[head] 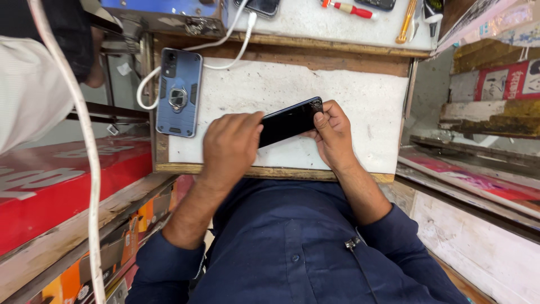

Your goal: The person applies adhesive to the edges of a smartphone chassis, then places the back cover onto the phone and presses it into place. They then wrap multiple rubber bands around the phone to hold the back cover while the adhesive sets.

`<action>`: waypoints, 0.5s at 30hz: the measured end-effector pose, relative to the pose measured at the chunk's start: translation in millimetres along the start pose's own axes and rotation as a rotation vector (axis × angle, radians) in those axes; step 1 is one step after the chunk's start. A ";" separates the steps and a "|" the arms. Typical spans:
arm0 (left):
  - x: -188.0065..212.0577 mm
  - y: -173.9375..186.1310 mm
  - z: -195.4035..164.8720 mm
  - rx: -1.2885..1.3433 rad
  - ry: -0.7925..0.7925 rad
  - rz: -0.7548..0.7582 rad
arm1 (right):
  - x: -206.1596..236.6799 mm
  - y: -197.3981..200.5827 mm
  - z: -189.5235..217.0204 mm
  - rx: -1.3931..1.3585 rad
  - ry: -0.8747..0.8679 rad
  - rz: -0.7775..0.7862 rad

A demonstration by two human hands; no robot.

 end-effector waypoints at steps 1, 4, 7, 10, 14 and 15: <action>-2.0 -2.8 -3.2 -0.018 -0.007 0.034 | -2.6 -3.7 1.1 0.008 -0.012 -0.021; -9.3 -15.6 -18.6 -0.103 -0.011 0.121 | -7.3 -15.1 7.1 0.020 -0.031 -0.075; -17.1 -29.0 -25.1 -0.217 0.026 0.174 | -10.5 -21.6 12.4 0.013 -0.046 -0.106; -21.5 -40.3 -19.6 -0.213 0.041 0.207 | -13.7 -23.9 16.2 0.006 -0.082 -0.132; -25.9 -48.8 -4.4 -0.127 0.000 0.185 | -19.6 -25.0 22.2 -0.015 -0.102 -0.143; -24.9 -50.2 -3.1 -0.122 -0.005 0.174 | -20.2 -26.0 23.3 -0.013 -0.115 -0.147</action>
Point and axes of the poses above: each hand's wrist, its own x-axis away from the middle knuckle, its own y-axis out of the back of the hand, z = x × y, the point moved 1 cm from there along -x, towards the middle knuckle, and after that the axes turned 7 degrees about z, right-handed, at the moved point
